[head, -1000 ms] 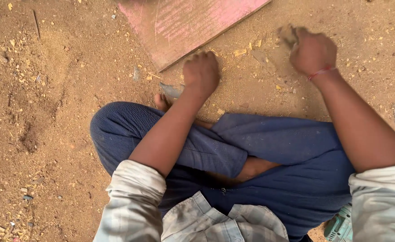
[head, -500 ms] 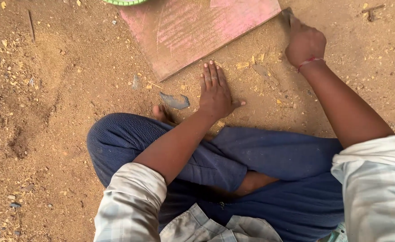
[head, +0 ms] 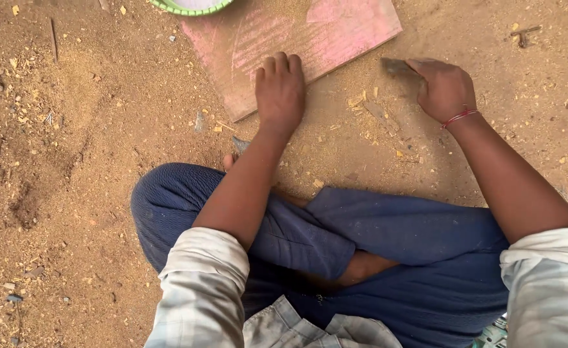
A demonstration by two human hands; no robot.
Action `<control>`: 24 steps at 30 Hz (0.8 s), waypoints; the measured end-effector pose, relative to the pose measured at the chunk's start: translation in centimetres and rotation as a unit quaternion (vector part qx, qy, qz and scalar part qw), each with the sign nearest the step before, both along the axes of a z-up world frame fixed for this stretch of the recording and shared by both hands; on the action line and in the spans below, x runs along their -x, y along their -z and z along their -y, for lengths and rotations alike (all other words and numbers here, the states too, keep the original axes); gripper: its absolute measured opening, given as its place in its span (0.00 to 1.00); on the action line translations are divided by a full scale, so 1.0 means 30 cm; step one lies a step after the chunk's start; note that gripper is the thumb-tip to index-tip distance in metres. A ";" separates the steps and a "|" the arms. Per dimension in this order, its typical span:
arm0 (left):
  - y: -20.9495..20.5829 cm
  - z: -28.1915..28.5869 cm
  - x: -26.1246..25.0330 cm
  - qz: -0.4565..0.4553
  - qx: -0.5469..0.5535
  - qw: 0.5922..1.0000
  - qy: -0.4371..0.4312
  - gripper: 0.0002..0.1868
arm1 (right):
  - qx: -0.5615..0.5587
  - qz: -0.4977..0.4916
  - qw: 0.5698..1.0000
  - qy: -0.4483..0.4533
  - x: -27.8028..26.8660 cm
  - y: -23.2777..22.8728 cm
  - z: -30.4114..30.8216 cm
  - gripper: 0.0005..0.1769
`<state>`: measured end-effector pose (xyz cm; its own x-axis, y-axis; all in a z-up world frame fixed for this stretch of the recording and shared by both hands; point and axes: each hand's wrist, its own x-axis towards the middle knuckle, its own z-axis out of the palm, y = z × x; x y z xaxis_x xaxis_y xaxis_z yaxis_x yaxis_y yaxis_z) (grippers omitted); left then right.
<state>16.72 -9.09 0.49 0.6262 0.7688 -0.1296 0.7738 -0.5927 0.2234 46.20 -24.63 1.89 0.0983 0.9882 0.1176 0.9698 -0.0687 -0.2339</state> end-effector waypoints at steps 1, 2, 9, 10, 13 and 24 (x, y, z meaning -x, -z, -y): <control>0.039 -0.042 0.006 0.029 -0.051 0.998 -0.027 0.16 | -0.018 0.041 0.999 -0.030 -0.013 0.010 -0.014 0.27; 0.051 -0.047 0.009 0.029 -0.049 0.998 -0.028 0.16 | -0.017 0.040 0.999 -0.030 -0.025 0.025 -0.032 0.27; 0.247 -0.098 -0.032 0.092 -0.183 0.979 0.008 0.16 | -0.043 0.038 0.998 -0.013 -0.060 0.096 -0.135 0.24; 0.294 -0.131 -0.038 0.092 -0.179 0.980 -0.007 0.14 | -0.056 0.050 0.997 -0.016 -0.063 0.096 -0.154 0.23; 0.214 -0.195 0.010 0.119 -0.167 0.973 -0.109 0.13 | -0.085 0.066 0.994 -0.031 -0.092 0.121 -0.218 0.26; 0.191 -0.203 0.035 0.148 -0.183 0.955 -0.181 0.13 | 0.031 0.041 0.998 0.021 0.010 0.119 -0.279 0.24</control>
<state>15.68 -3.01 -5.25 0.2788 0.9015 0.3311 0.8776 -0.3792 0.2934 45.91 -16.26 -1.68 0.1325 0.9890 0.0657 0.9816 -0.1217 -0.1474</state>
